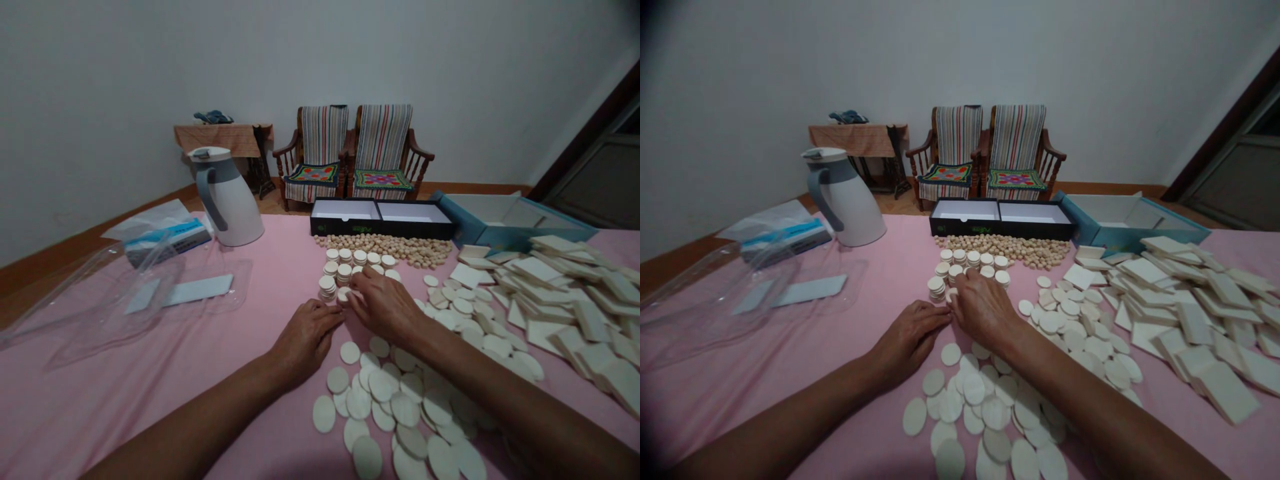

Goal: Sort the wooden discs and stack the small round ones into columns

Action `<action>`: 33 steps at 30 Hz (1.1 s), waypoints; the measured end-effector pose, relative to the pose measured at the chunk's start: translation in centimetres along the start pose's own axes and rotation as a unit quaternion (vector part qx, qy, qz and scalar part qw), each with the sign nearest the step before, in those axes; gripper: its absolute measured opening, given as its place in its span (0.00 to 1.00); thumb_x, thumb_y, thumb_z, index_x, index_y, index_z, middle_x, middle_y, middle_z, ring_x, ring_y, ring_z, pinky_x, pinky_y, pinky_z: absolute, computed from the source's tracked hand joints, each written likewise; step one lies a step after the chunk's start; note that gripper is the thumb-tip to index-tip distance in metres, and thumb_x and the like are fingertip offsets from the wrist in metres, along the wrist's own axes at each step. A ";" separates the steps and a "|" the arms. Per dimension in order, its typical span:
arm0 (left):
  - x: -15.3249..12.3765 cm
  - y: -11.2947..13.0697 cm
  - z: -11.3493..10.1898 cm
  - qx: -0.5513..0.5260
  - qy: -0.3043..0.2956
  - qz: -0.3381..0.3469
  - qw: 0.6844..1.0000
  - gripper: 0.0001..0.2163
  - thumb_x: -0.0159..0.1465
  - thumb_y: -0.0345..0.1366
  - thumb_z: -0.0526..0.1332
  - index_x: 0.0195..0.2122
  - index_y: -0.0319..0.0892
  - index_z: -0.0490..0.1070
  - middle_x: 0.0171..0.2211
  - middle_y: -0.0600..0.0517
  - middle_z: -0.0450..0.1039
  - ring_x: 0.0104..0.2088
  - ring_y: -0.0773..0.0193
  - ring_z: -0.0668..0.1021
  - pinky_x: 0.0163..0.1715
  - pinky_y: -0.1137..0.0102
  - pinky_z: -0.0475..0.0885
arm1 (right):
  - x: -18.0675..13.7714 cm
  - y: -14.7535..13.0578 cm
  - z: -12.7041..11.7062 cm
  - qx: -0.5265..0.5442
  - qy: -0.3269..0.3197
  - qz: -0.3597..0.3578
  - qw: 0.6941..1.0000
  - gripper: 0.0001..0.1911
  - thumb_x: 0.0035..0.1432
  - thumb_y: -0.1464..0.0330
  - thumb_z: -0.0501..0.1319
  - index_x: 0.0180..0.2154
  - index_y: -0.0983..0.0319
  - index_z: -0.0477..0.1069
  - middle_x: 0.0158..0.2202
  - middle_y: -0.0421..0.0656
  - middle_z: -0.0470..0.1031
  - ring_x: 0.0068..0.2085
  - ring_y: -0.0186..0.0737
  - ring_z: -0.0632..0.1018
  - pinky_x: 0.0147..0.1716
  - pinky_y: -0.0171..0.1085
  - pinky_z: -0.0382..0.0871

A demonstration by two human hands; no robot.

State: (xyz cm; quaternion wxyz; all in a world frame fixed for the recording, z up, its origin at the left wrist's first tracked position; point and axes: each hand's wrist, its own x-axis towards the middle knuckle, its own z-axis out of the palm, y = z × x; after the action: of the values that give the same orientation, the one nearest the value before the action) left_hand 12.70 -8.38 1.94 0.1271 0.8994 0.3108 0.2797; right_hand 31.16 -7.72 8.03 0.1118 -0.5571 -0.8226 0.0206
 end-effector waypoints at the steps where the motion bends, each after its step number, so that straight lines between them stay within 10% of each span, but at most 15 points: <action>1: 0.0 -0.1 0.1 0.000 0.005 -0.001 1.000 0.16 0.60 0.22 0.54 0.48 0.40 0.71 0.48 0.46 0.75 0.46 0.57 0.73 0.46 0.59 0.69 | -0.6 0.1 -0.2 0.019 -0.019 -0.012 1.000 0.07 0.59 0.70 0.53 0.37 0.64 0.69 0.36 0.47 0.72 0.33 0.40 0.73 0.29 0.35 0.59; 11: 0.1 0.2 0.0 0.004 0.010 -0.024 1.000 0.14 0.62 0.24 0.54 0.45 0.42 0.74 0.46 0.46 0.75 0.46 0.57 0.73 0.45 0.58 0.70 | -4.0 -1.1 1.2 0.132 -0.140 -0.062 0.979 0.13 0.50 0.70 0.63 0.39 0.63 0.67 0.40 0.46 0.70 0.39 0.41 0.72 0.36 0.37 0.63; 33: 0.0 0.0 0.1 -0.009 0.022 0.000 1.000 0.15 0.61 0.23 0.54 0.46 0.41 0.73 0.46 0.45 0.76 0.45 0.57 0.74 0.45 0.58 0.70 | 1.7 1.0 1.6 0.093 0.046 -0.075 0.992 0.14 0.50 0.73 0.59 0.42 0.63 0.66 0.42 0.48 0.68 0.42 0.42 0.68 0.40 0.38 0.60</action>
State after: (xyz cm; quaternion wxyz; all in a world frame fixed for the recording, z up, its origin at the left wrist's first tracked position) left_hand 12.76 -8.36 1.84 0.1281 0.8920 0.3110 0.3020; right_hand 31.18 -5.60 6.60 0.2019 -0.4810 -0.8508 0.0633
